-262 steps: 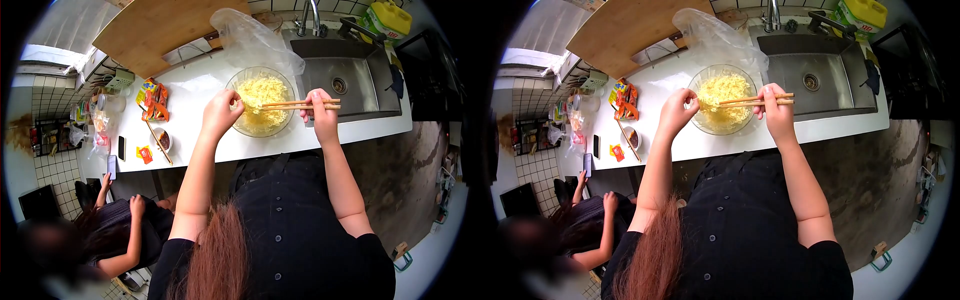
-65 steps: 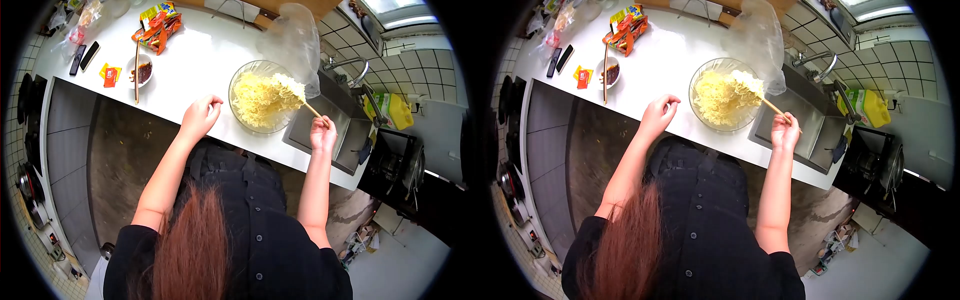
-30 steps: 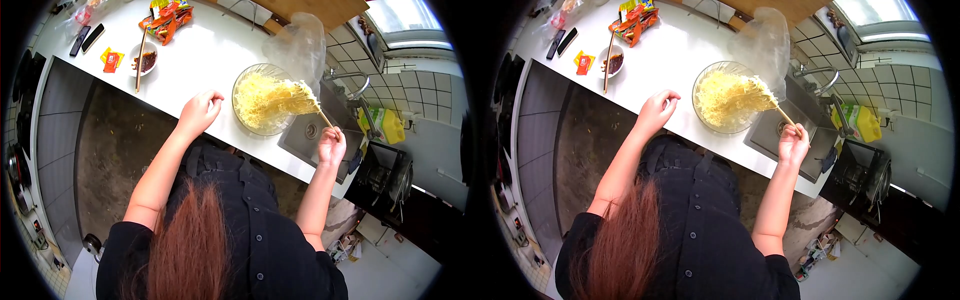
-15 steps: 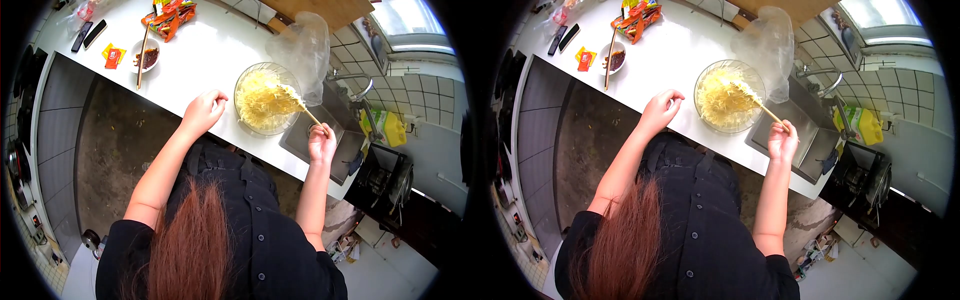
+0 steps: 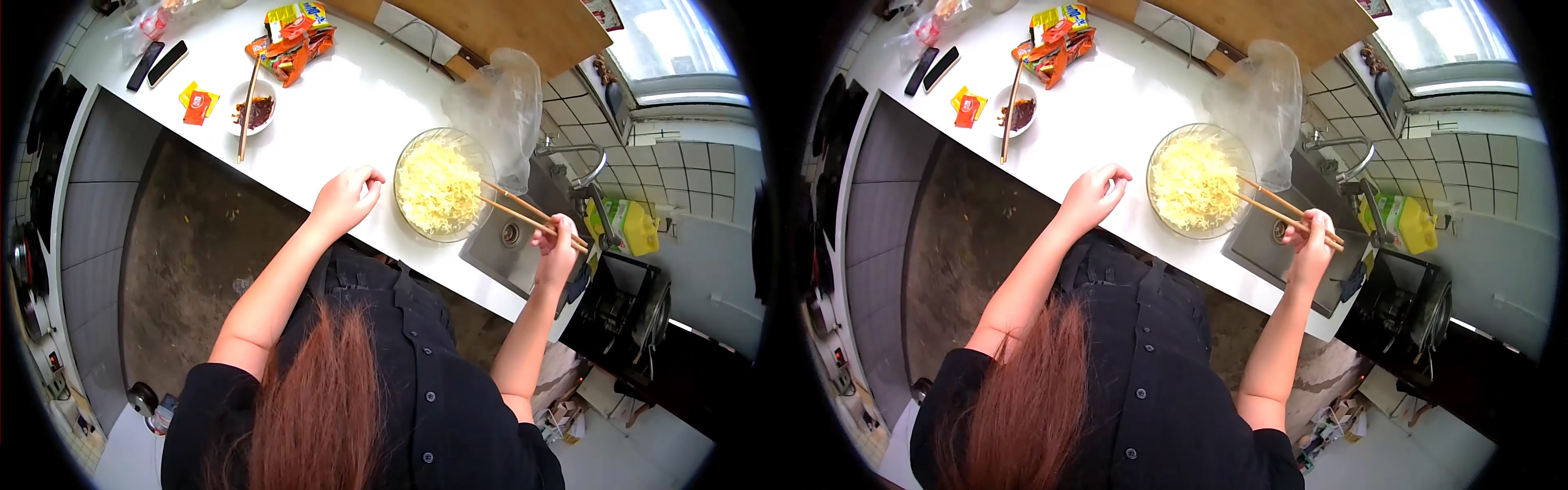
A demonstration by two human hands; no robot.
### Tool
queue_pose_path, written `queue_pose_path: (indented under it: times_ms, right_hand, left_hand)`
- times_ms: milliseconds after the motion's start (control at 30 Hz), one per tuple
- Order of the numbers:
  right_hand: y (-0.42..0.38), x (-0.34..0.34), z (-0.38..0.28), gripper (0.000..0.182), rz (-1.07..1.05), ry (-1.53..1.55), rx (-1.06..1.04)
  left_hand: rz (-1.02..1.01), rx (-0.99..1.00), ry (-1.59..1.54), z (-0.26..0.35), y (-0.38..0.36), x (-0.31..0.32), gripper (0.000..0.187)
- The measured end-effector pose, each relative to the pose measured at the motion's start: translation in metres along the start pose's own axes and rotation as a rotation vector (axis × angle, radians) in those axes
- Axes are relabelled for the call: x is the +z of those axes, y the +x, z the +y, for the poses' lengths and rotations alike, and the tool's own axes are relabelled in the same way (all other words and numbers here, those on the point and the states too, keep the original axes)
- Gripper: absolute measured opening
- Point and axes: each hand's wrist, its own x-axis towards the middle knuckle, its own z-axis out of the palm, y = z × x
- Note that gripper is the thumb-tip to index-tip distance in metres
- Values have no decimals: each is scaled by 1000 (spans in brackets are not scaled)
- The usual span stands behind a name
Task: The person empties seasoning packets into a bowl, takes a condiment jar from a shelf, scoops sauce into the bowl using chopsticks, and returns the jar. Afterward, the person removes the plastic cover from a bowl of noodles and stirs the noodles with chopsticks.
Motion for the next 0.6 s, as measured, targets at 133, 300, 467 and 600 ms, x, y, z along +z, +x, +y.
queue_pose_path:
  times_ms: [133,300,467,600]
  right_hand:
    - [-26,38,-8,17,-29,-177,-16]
    - [-33,70,71,23,23,-251,82]
    - [-48,90,130,30,261,60,162]
    - [-61,89,150,30,363,396,232]
  left_hand:
    - [-17,14,-7,-4,4,-6,17]
    - [-76,49,0,-12,12,-13,17]
    - [-154,98,19,-19,22,-18,17]
    - [-190,164,25,-21,32,-21,16]
